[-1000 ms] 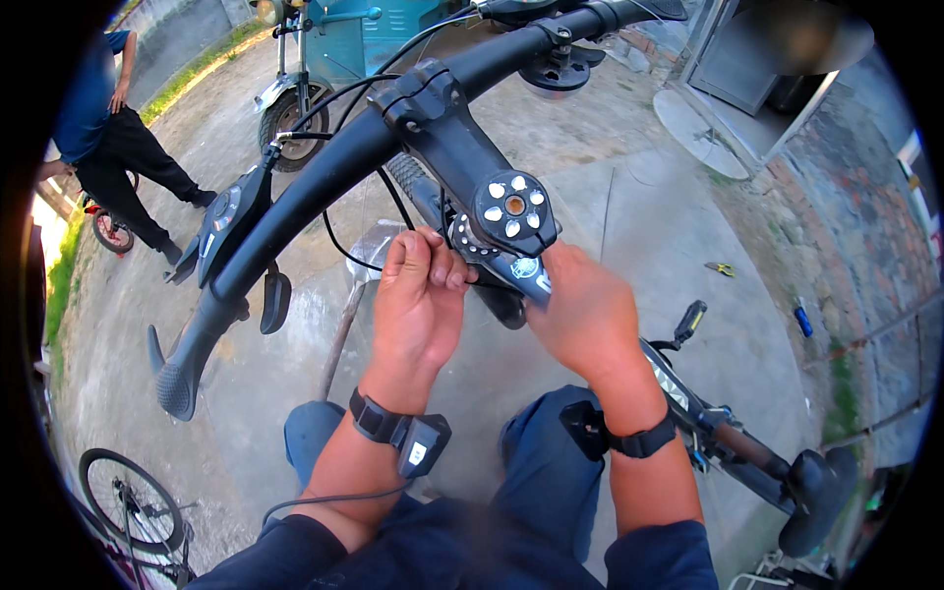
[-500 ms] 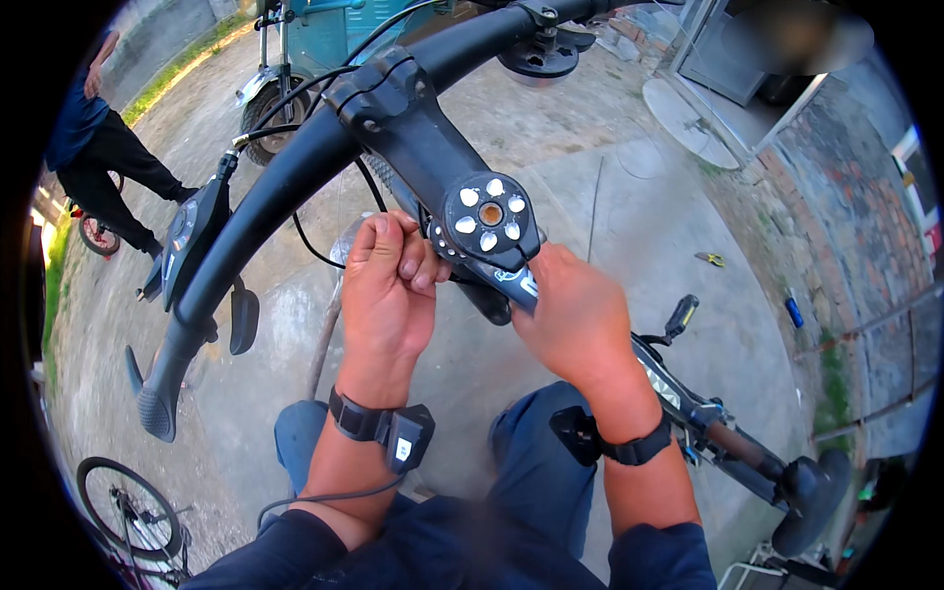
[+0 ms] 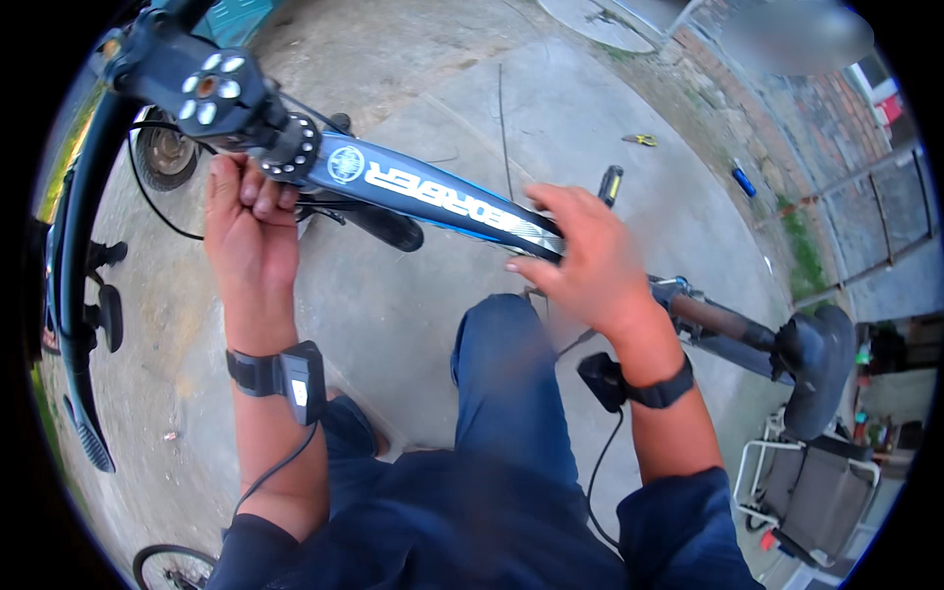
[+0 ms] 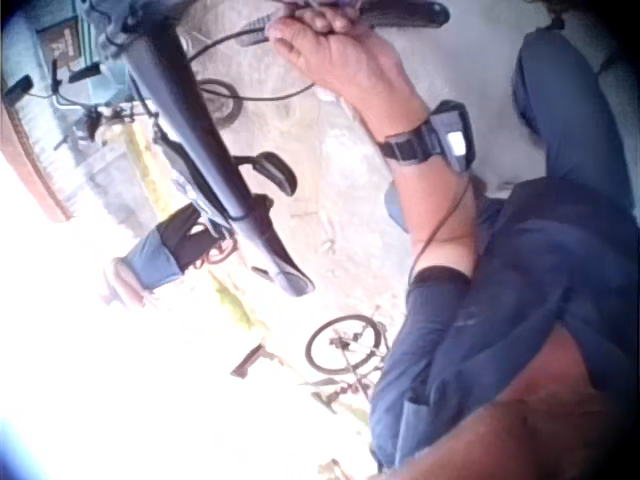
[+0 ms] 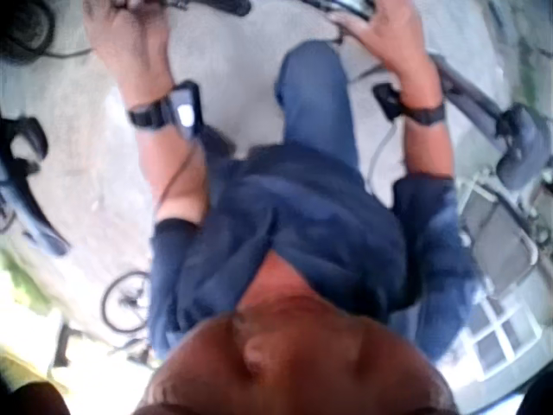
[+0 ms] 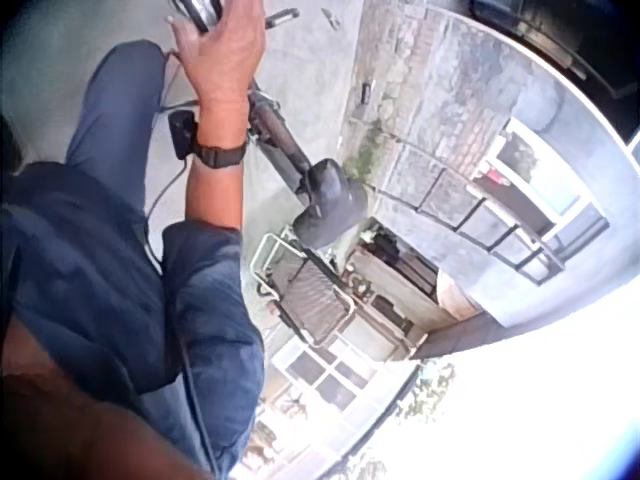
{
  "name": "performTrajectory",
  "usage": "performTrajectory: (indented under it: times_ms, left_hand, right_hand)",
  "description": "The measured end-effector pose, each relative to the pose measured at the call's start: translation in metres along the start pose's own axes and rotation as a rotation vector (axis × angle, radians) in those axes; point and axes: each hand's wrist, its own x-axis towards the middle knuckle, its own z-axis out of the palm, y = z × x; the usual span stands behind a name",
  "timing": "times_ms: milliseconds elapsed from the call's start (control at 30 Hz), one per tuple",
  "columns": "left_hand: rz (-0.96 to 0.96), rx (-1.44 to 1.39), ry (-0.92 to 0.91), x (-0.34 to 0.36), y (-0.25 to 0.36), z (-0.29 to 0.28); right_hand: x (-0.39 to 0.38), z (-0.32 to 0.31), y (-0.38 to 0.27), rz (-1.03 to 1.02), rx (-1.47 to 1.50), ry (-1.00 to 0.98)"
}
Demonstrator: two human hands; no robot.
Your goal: The person is repairing a bicycle by hand, focusing on the handlebar area. They manipulate a thin wire or cable, threading it through the handlebar stem and routing it along the frame. The person adjusts the cable tension and position multiple times while another person stands nearby.
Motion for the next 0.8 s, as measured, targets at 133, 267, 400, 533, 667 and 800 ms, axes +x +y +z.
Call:
performTrajectory:
  times_ms: [133, 267, 400, 533, 667, 800]
  left_hand:
    - [0.014, 0.042, -0.049, 0.003, 0.001, 0.002]
    - [0.033, 0.064, -0.068, 0.006, 0.0, -0.002]
    - [0.027, 0.075, -0.049, 0.008, -0.001, 0.004]
    - [0.037, 0.102, -0.065, 0.009, 0.003, -0.001]
    - [0.017, 0.091, -0.109, 0.01, 0.004, -0.003]
    - [-0.006, 0.067, -0.162, 0.012, 0.004, -0.009]
  right_hand:
    - [-0.079, -0.029, 0.02, 0.23, 0.073, 0.149]
    - [-0.143, -0.011, 0.043, 0.456, 0.204, -0.066]
    - [-0.191, 0.05, 0.108, 0.634, 0.284, -0.198]
    - [-0.205, 0.1, 0.144, 0.834, 0.395, -0.223]
    - [-0.188, 0.148, 0.144, 0.907, 0.546, -0.185]
    - [-0.145, 0.169, 0.123, 1.007, 1.008, -0.173]
